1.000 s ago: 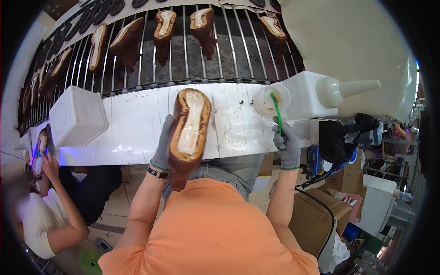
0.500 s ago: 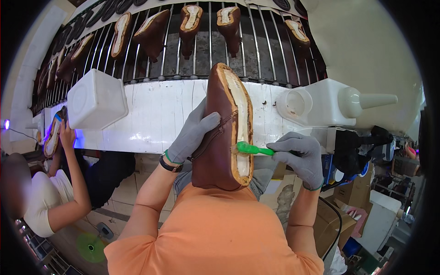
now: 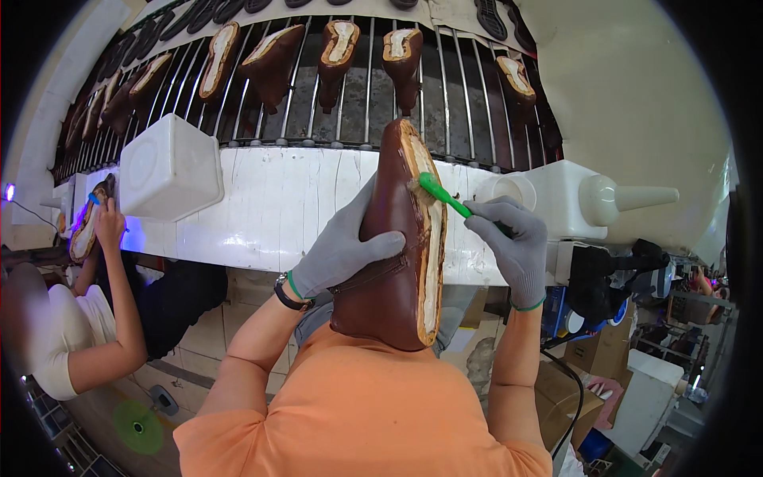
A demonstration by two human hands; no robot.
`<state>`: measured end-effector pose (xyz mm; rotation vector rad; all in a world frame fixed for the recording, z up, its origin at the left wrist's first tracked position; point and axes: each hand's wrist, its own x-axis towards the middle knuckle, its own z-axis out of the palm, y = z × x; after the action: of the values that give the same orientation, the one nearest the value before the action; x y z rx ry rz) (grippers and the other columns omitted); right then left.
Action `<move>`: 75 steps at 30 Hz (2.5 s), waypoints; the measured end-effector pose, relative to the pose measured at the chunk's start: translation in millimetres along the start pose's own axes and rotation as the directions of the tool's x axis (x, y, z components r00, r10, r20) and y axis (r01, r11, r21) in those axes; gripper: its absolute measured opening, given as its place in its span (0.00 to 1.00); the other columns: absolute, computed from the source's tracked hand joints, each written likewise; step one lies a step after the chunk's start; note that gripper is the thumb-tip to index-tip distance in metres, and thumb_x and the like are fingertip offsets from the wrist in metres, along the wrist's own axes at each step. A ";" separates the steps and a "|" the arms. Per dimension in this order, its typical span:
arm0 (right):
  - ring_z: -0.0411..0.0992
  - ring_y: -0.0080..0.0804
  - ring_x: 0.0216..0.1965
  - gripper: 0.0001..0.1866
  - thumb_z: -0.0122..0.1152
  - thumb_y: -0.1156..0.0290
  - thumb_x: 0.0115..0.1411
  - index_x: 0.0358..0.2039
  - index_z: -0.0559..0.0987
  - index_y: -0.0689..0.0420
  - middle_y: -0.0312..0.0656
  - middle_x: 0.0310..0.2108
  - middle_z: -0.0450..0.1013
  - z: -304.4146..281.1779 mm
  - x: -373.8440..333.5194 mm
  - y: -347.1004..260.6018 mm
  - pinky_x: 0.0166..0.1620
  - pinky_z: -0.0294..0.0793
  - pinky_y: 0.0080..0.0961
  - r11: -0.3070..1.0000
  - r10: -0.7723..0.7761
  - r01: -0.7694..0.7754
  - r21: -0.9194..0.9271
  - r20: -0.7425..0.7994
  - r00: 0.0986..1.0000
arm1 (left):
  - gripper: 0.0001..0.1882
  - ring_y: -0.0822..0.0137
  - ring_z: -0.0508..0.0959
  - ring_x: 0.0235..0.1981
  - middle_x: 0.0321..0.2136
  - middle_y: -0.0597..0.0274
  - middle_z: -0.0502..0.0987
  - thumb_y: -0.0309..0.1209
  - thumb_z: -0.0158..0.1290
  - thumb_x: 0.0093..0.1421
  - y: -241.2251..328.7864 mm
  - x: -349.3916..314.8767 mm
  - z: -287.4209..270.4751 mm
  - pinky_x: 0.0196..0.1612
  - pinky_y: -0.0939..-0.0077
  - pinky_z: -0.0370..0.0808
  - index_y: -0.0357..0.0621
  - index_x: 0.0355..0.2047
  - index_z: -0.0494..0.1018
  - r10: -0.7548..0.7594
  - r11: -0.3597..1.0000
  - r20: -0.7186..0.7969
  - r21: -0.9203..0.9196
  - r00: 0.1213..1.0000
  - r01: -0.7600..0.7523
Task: Apply adhesive or primer to the edges of shoe uppers before sole attachment.
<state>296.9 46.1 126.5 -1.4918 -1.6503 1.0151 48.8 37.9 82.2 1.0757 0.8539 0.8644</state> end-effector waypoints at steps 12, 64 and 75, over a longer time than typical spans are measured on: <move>0.65 0.11 0.26 0.10 0.66 0.76 0.57 0.40 0.84 0.63 0.30 0.26 0.74 -0.1 51.1 8.6 0.29 0.61 0.12 0.999 0.000 -0.006 -0.041 -0.125 0.992 | 0.56 0.47 0.75 0.55 0.55 0.40 0.73 0.50 0.63 0.49 3.6 2.3 -4.9 0.57 0.63 0.70 0.49 0.72 0.45 0.004 0.875 0.018 0.484 1.000 -0.012; 0.73 0.22 0.26 0.12 0.74 0.78 0.45 0.33 0.86 0.63 0.41 0.24 0.78 -35.3 8.7 5.6 0.31 0.69 0.21 0.981 -0.050 -0.101 0.168 0.714 0.698 | 0.30 0.70 0.77 0.48 0.52 0.55 0.74 0.44 0.46 0.68 -17.7 8.5 -7.7 0.55 0.74 0.73 0.33 0.61 0.62 -0.297 0.940 0.055 -0.158 0.953 0.302; 0.75 0.24 0.28 0.13 0.75 0.80 0.44 0.33 0.86 0.64 0.42 0.26 0.79 -29.8 24.1 2.4 0.33 0.71 0.20 0.971 -0.094 -0.102 0.215 0.740 0.666 | 0.22 0.73 0.76 0.45 0.48 0.59 0.76 0.43 0.42 0.71 -52.9 7.7 12.7 0.51 0.78 0.74 0.36 0.53 0.70 -0.346 0.755 0.389 -0.425 0.854 0.499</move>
<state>321.7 73.3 137.8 -0.9366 -1.9481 1.9436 72.1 27.5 33.4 0.4772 0.5387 0.4789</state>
